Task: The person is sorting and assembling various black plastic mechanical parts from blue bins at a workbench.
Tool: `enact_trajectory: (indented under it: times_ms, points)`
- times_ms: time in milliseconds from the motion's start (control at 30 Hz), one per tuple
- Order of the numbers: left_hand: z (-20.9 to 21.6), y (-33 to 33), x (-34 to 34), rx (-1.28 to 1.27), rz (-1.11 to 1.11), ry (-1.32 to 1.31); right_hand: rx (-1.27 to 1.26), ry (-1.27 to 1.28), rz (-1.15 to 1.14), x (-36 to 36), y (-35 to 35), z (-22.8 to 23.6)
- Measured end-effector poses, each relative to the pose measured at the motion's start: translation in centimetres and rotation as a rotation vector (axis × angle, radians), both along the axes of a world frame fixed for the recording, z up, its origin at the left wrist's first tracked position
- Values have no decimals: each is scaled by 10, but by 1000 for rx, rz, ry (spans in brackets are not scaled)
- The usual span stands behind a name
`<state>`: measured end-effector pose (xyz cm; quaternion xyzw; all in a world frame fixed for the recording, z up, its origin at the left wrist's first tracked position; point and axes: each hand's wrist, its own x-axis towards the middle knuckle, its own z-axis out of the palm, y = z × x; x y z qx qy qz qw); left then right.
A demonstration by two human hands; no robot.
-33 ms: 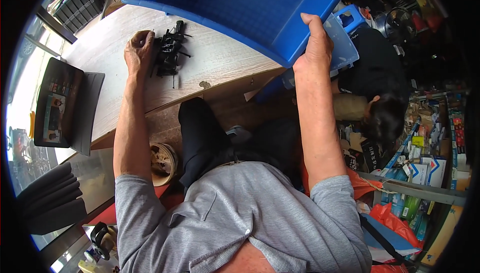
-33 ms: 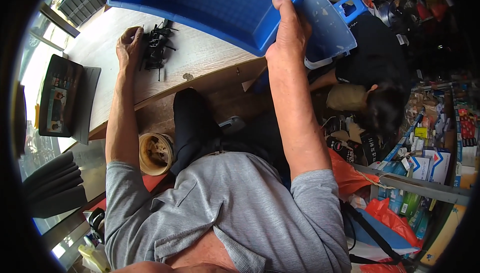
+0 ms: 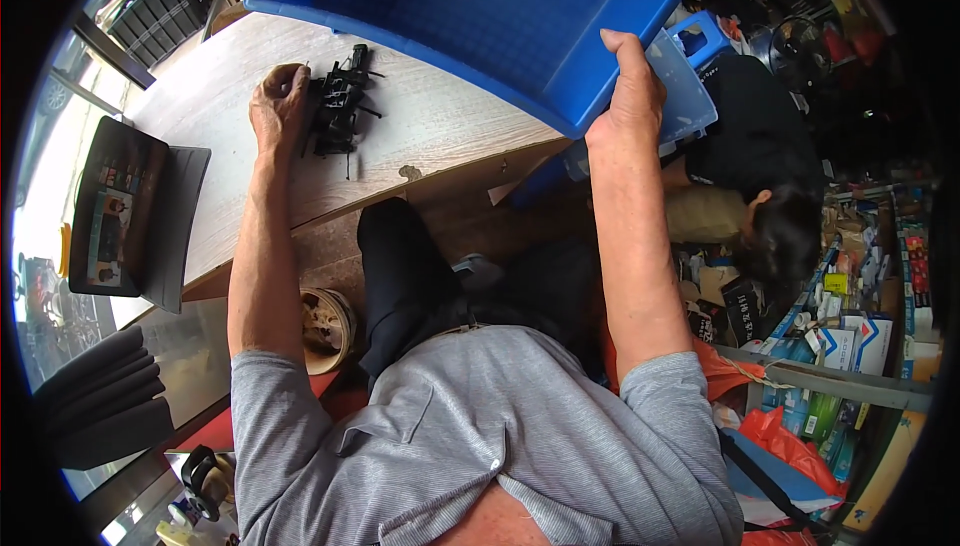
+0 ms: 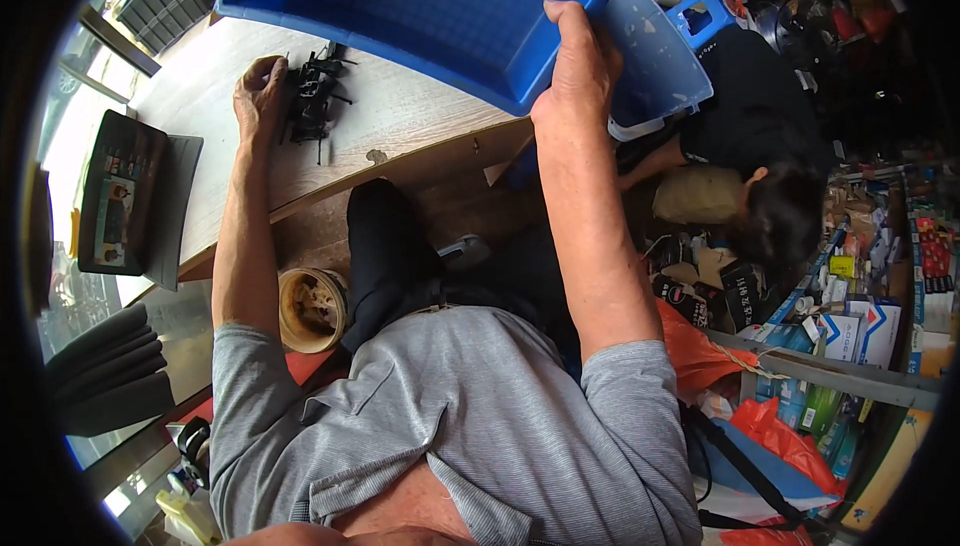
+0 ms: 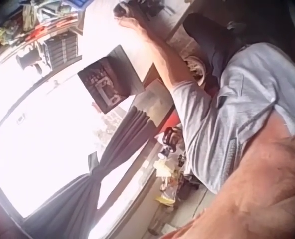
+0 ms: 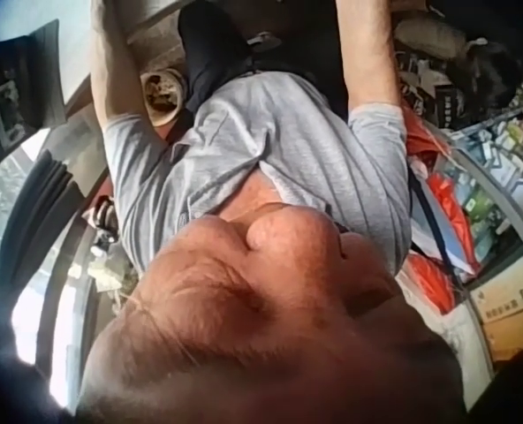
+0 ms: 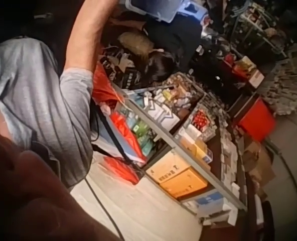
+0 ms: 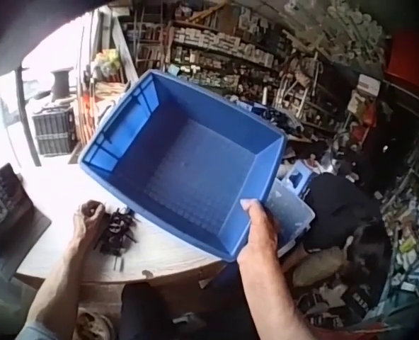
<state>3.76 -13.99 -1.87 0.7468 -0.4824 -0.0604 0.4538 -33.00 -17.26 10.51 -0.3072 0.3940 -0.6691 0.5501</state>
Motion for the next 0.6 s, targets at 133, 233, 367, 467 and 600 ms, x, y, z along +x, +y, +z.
enact_trajectory:
  times_ms: [133,233,367,467,600]
  points:
    - [2,5,-6,-50,0,77,-3,-9,-14,1,0,2]
    - [5,7,-15,-8,-27,156,-10,-24,-21,-5,-4,-2]
    - [15,12,-16,19,19,102,37,-64,-81,-9,-9,2]
    - [8,4,-10,-63,33,59,0,-39,-51,-21,-13,9]
    - [23,-12,-1,23,43,316,47,-13,-101,-32,-20,10]
